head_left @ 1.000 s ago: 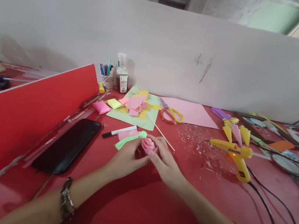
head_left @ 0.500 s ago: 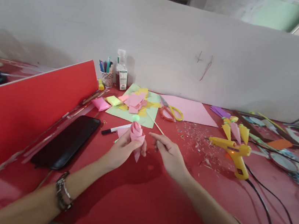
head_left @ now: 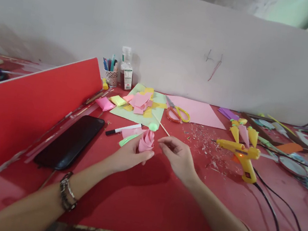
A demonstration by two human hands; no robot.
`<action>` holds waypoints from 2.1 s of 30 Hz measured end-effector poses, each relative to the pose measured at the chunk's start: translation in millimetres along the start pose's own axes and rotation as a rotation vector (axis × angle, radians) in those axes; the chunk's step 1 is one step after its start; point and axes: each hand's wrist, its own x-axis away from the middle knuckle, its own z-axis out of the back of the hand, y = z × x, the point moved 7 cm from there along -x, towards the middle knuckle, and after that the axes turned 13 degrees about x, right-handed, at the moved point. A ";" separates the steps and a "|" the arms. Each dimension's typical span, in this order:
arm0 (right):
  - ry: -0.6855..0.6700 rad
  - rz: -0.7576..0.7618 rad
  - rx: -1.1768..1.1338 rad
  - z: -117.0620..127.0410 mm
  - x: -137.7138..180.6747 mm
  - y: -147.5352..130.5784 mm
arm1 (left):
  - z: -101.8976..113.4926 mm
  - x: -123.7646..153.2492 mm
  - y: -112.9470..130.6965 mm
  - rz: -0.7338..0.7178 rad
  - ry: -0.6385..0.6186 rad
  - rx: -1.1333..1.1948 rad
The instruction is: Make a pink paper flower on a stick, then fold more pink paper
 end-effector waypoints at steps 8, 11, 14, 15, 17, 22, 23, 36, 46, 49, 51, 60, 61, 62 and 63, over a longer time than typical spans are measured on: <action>-0.047 -0.062 -0.179 -5.1 1.3 3.2 | -0.6 1.0 4.6 0.006 -0.028 -0.095; -0.021 -0.016 -0.118 -2.1 2.4 -1.8 | -0.5 0.6 -1.5 0.039 -0.070 -0.129; 0.013 0.077 -0.002 1.5 5.2 -10.0 | -1.3 0.3 -6.8 0.055 -0.109 -0.151; 0.021 0.113 0.042 2.3 6.3 -13.1 | -1.3 0.2 -7.5 0.053 -0.112 -0.151; 0.031 0.183 0.116 2.9 8.6 -18.7 | -1.4 0.0 -8.2 0.052 -0.112 -0.147; 0.032 0.215 0.143 3.1 9.5 -19.5 | -0.4 -0.5 -8.4 0.063 -0.095 -0.153; 0.031 0.189 0.117 3.2 9.0 -17.1 | 0.3 -0.6 -7.9 0.061 -0.086 -0.162; 0.083 0.218 0.098 6.9 11.7 -23.0 | -0.2 -0.6 -3.4 0.048 -0.031 -0.188; 0.101 0.081 -0.096 7.5 9.9 -14.0 | 3.6 -0.7 -1.3 -0.029 0.010 -0.165; 0.121 0.085 -0.073 9.5 9.4 -15.3 | 4.7 -1.0 -1.7 -0.038 0.018 -0.187; 0.116 0.096 -0.060 9.1 9.5 -16.4 | 4.6 -1.3 -1.8 -0.046 0.017 -0.208; 0.067 0.127 -0.074 3.3 11.2 -18.1 | -2.0 -0.8 3.1 -0.120 -0.040 -0.226; 0.063 0.128 -0.067 2.8 11.2 -18.2 | -2.4 -0.7 4.1 -0.125 -0.040 -0.227; 0.061 0.130 -0.056 2.4 11.2 -18.2 | -2.7 -0.6 4.8 -0.126 -0.038 -0.228; 0.061 0.130 -0.045 2.1 11.2 -18.2 | -3.0 -0.6 5.5 -0.125 -0.037 -0.227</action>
